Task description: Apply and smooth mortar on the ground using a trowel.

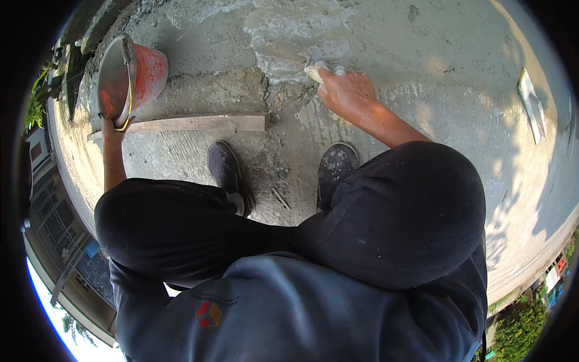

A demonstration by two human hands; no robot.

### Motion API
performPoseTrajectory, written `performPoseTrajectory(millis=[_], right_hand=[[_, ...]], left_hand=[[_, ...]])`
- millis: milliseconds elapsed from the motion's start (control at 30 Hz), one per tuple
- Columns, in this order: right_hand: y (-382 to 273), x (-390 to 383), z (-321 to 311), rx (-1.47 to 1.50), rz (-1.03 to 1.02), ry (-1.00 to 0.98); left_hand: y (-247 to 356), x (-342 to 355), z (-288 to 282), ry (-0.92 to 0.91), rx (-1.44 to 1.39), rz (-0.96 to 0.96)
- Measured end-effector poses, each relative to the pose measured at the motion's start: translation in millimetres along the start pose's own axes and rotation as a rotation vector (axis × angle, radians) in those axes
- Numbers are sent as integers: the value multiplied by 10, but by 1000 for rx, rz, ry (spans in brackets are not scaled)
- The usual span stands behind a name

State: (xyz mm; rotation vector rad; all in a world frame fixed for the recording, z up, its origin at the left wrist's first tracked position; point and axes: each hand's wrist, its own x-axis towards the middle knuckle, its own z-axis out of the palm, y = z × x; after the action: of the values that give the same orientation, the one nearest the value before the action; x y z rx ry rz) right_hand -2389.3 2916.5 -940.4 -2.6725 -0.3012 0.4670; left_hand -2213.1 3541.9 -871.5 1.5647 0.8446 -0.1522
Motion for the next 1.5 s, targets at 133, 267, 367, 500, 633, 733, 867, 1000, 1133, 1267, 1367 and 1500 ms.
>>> performPoseTrajectory(millis=[133,267,367,500,633,733,867,1000,1133,1267,1367,1500], right_hand=[[-176,95,1,234,183,-14],[-341,129,382,455,209,-26],[-59,-47,385,448,273,3],[393,-199,246,550,330,167],[424,-365,183,550,323,163],[233,-254,353,558,166,32],[673,-361,28,621,398,88],[942,-483,-97,1302,667,96],[464,-395,147,1564,720,97],[-2,-32,327,1396,571,-7],[-152,273,341,1182,389,-280],[1,174,300,589,82,-18]], left_hand=[[-19,95,-116,-94,162,77],[9,0,78,-37,38,-18],[19,12,119,-6,49,-48],[105,-317,42,37,88,8],[20,-53,322,-6,79,-27],[108,-174,27,71,69,-61],[-4,-59,237,56,54,-86],[87,-211,198,28,72,-16],[90,-217,120,44,55,-23],[85,-292,343,77,110,-18],[92,-311,272,66,122,-14],[98,-305,284,75,121,-5]])
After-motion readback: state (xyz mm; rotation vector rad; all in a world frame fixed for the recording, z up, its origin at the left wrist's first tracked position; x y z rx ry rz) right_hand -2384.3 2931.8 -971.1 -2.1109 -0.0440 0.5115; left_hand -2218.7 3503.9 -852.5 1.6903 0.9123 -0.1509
